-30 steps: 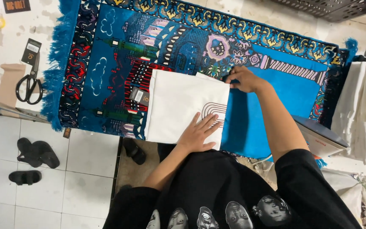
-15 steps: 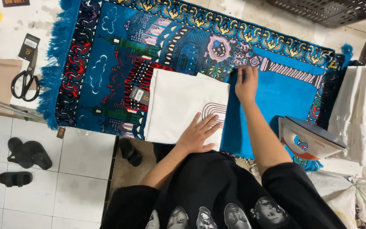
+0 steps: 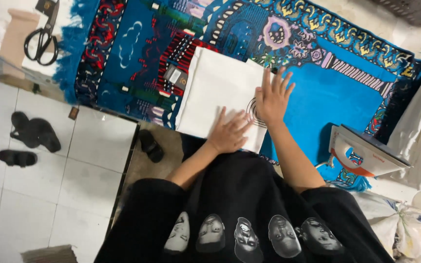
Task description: Folding a white shirt and ironing it to remove wrinkles on a pressing mat.
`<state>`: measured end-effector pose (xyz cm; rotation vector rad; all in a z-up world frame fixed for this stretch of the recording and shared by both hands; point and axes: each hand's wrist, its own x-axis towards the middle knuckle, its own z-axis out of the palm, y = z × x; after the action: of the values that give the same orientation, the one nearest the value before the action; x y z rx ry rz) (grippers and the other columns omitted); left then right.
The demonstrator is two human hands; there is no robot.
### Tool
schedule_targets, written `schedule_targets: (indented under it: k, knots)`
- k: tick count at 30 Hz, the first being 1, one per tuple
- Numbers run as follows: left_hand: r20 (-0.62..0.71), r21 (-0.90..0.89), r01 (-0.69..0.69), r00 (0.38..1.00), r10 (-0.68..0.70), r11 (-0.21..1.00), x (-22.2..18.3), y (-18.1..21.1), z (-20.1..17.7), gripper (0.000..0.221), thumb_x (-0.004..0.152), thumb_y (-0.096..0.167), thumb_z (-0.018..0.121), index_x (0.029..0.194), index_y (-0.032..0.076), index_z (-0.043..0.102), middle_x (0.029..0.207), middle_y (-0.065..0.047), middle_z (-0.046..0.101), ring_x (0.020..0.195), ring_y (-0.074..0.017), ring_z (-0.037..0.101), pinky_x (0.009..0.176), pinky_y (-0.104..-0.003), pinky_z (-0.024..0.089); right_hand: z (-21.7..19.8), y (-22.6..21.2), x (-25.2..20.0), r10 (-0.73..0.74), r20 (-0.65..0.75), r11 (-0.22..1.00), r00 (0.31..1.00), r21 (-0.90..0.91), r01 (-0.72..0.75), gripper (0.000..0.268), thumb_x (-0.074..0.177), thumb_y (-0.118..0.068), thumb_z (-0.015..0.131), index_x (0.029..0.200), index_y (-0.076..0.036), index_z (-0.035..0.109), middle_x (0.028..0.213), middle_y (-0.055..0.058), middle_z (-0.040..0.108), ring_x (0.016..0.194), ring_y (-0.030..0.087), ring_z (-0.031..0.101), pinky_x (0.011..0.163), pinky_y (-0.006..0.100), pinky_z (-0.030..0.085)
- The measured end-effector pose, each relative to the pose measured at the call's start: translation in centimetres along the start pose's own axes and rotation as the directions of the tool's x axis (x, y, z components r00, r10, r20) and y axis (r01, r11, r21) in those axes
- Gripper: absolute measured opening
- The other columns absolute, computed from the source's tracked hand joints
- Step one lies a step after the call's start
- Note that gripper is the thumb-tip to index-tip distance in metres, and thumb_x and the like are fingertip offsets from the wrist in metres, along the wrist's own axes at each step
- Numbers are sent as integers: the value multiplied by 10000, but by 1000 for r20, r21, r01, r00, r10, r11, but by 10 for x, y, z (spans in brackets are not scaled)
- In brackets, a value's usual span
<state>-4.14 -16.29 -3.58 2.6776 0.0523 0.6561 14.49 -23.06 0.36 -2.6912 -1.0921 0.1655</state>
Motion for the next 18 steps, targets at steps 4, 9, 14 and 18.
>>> schedule_targets:
  k: [4, 9, 14, 18]
  knots:
    - [-26, 239, 350, 935, -355, 906, -47, -38, -61, 664, 981, 432, 503, 1561, 119, 423, 1628, -158, 344, 1531, -345, 272, 1217, -659, 105, 0, -10, -56, -85, -147, 996, 985, -22, 83, 698, 1058, -400, 450, 1667, -113, 265, 1701, 251, 42, 1539, 485, -52, 1200, 646, -69]
    - [92, 261, 456, 866, -492, 851, -83, -57, -95, 710, 1057, 464, 448, 1604, 34, 308, 1685, -188, 226, 1560, -349, 173, 1227, -633, 11, 25, -10, -102, -220, -88, 975, 972, -5, 220, 709, 987, -518, 501, 1615, -202, 410, 1704, 220, 168, 1549, 486, 43, 1146, 742, -10]
    - [101, 170, 505, 845, -524, 846, -84, -55, -92, 735, 1043, 452, 482, 1595, 2, 300, 1670, -212, 248, 1550, -372, 205, 1229, -623, 43, 25, -4, -114, -245, -135, 969, 960, -8, 246, 734, 996, -546, 468, 1632, -194, 369, 1696, 252, 149, 1547, 485, 45, 1152, 725, -23]
    - [78, 54, 507, 857, -510, 860, -87, -64, -89, 751, 1018, 430, 563, 1583, -3, 326, 1650, -215, 293, 1526, -363, 272, 1241, -547, 153, 22, 8, -136, -465, -63, 882, 883, -123, 456, 797, 901, -672, 483, 1582, -259, 447, 1654, 110, 381, 1569, 357, 237, 1240, 640, 36]
